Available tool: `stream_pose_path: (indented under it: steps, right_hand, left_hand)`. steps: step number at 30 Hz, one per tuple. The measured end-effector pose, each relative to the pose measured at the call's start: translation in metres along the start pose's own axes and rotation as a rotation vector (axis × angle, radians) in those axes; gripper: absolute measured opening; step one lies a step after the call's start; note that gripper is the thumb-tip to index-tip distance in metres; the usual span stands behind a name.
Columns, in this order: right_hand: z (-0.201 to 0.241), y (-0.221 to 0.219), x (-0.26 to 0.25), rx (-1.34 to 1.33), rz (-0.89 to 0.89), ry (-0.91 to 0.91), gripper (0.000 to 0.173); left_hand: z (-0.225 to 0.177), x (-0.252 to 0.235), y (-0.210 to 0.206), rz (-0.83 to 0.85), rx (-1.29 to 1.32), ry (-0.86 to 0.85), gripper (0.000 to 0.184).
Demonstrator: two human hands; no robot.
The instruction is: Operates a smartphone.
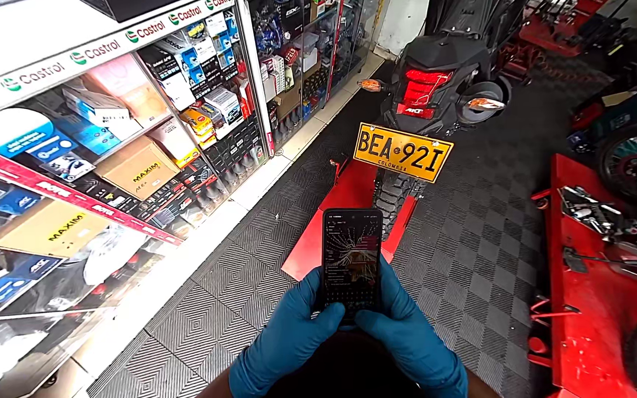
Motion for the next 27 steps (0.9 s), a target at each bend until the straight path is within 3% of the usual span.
stream_pose_path:
  steps: [4,9,16,27]
  right_hand:
    - [-0.002,0.004,0.001,-0.02,-0.003,0.008,0.07]
    - [-0.002,0.001,0.002,0.005,-0.044,-0.002,0.066]
    - [-0.001,-0.002,0.005,0.017,0.003,0.014,0.088]
    - [0.0,0.0,0.009,0.009,0.013,0.016,0.092]
  left_hand:
    - [-0.001,0.001,0.0,0.023,0.029,-0.012,0.038]
    - [-0.002,0.003,-0.001,0.027,0.031,-0.007,0.039]
    - [-0.002,0.004,-0.002,0.016,-0.009,-0.004,0.042]
    - [-0.002,0.003,-0.01,0.004,0.03,0.008,0.035]
Point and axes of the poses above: each hand's wrist, its own x-axis away from the middle knuckle, its own y-axis out of the back of the hand, z = x × y, the point moved 2 cm from there along -x, towards the middle knuckle, and after that the axes turned 2 degrees about -x, right-handed, at the moved point
